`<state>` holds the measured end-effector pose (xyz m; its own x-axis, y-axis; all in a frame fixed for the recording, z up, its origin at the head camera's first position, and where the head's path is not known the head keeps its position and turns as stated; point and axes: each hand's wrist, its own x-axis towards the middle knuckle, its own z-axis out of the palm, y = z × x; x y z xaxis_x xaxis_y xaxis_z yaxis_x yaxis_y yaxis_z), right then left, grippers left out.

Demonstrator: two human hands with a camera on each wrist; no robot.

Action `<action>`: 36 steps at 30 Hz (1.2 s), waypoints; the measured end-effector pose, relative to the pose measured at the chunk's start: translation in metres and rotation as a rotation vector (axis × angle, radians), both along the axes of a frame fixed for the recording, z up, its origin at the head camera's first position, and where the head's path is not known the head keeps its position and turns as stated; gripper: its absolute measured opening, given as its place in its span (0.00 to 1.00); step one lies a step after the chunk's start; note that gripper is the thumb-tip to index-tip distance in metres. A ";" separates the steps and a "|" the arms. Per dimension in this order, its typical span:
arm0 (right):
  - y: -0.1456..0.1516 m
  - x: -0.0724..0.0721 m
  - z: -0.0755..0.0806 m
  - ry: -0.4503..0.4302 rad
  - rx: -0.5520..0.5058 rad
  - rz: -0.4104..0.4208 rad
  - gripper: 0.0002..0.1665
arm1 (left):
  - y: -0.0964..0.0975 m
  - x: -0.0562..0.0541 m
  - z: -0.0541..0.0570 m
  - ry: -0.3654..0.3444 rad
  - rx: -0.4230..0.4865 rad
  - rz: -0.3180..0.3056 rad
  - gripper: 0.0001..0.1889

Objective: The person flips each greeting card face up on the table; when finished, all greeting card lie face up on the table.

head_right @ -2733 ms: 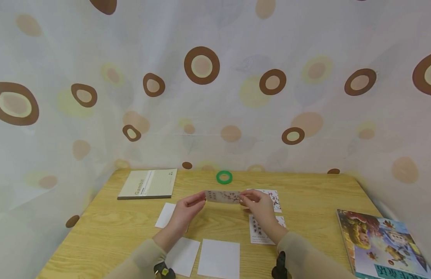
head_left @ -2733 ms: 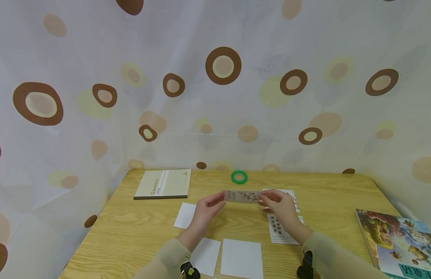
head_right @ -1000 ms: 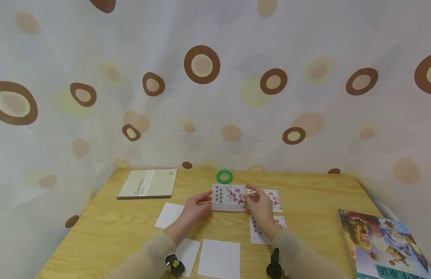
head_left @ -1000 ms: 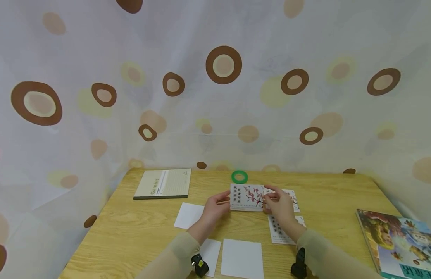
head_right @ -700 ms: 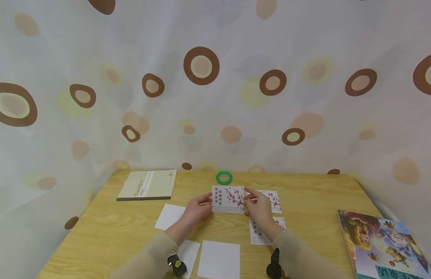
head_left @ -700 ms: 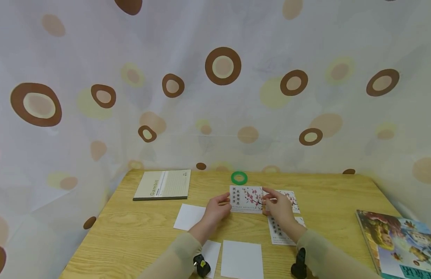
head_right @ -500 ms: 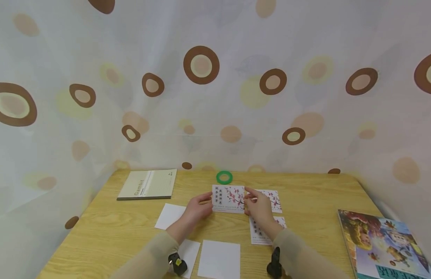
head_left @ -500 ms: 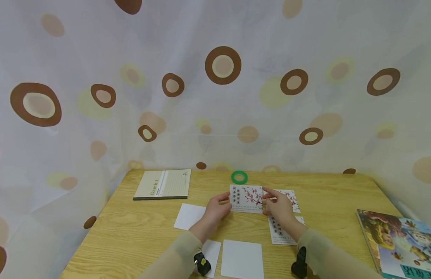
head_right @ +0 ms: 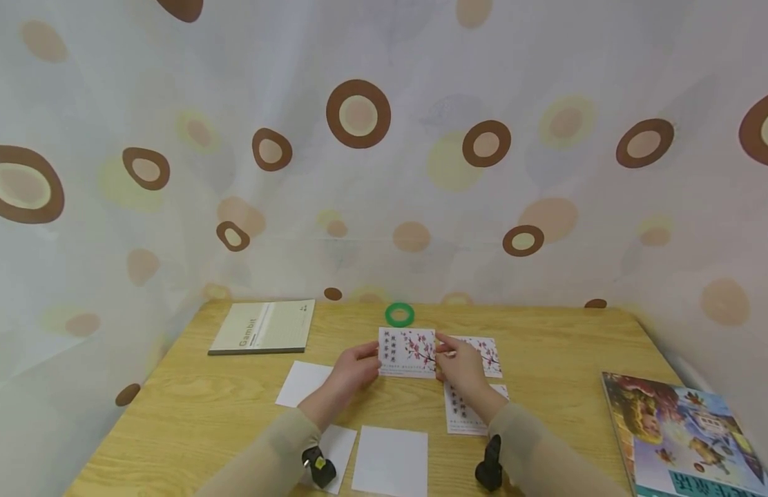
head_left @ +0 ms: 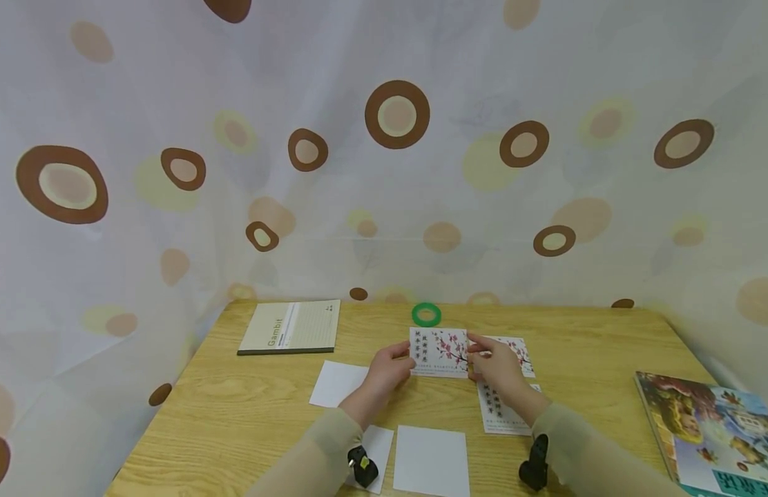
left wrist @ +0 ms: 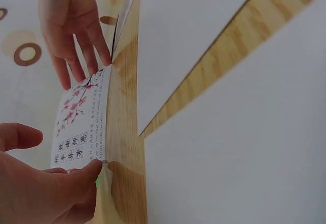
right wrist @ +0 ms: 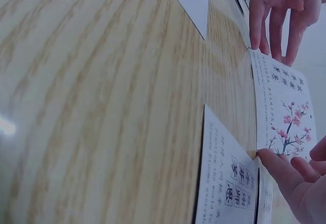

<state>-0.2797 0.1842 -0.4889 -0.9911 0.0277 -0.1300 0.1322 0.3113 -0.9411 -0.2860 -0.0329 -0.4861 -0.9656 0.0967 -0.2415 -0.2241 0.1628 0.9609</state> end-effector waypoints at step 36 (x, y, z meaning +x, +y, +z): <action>0.004 -0.002 0.009 -0.119 0.019 0.107 0.33 | -0.003 -0.003 0.003 -0.088 0.122 -0.086 0.34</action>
